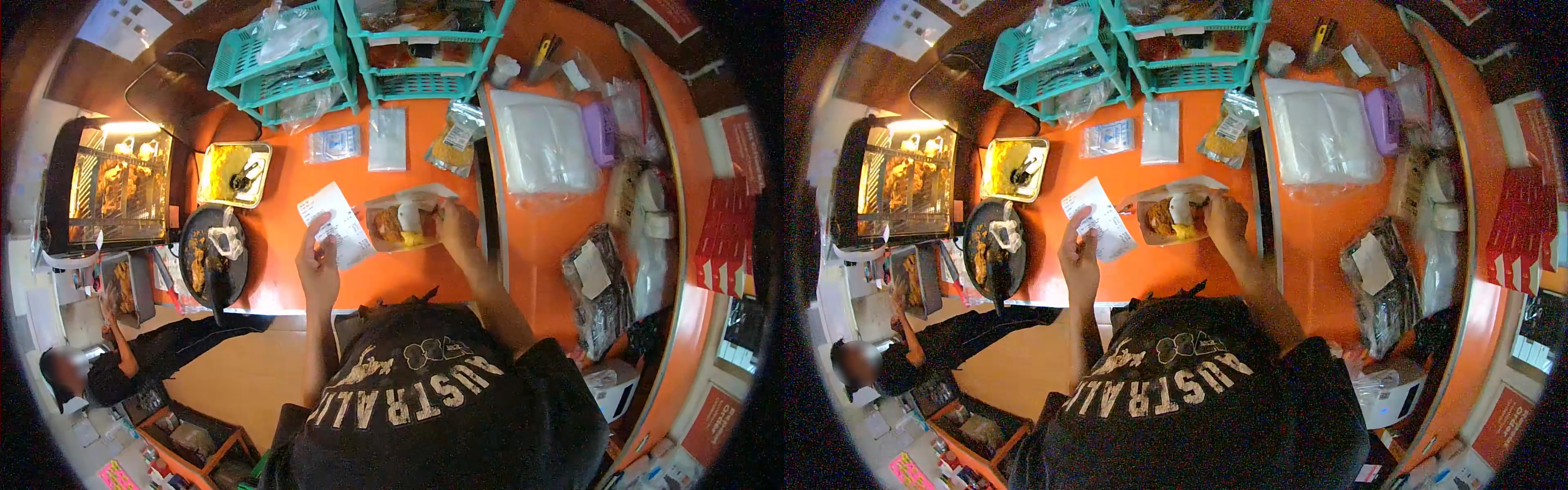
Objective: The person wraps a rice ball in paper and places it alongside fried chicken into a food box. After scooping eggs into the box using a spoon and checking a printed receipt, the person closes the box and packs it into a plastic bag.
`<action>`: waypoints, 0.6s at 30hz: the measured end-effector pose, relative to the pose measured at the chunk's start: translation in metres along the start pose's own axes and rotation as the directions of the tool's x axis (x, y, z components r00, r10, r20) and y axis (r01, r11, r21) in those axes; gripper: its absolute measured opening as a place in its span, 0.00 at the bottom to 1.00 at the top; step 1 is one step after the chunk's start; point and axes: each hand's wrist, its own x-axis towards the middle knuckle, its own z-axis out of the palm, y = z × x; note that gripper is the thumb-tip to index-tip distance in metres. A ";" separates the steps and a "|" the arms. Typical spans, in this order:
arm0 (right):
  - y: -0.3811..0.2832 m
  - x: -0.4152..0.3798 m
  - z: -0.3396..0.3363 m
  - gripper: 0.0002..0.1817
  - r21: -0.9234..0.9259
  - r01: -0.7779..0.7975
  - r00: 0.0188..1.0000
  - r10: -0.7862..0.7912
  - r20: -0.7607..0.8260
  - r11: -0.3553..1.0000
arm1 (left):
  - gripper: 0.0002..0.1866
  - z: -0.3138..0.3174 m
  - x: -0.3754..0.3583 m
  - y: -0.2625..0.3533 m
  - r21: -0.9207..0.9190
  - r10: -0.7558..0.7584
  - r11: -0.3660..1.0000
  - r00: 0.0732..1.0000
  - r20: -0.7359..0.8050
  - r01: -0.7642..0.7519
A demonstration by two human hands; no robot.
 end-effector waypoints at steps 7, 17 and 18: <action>0.019 -0.002 0.012 0.14 0.004 -0.087 0.995 0.087 0.053 0.996 | 0.18 0.003 -0.001 -0.001 0.015 0.034 0.999 0.999 -0.026 -0.033; 0.031 0.010 -0.005 0.15 0.578 -0.175 0.964 0.019 0.265 0.797 | 0.17 -0.001 -0.002 -0.001 0.049 0.033 0.998 0.998 -0.058 -0.030; 0.024 0.011 -0.010 0.15 0.578 -0.175 0.964 0.019 0.266 0.797 | 0.16 -0.002 -0.002 -0.002 0.048 0.018 0.999 0.999 -0.035 -0.017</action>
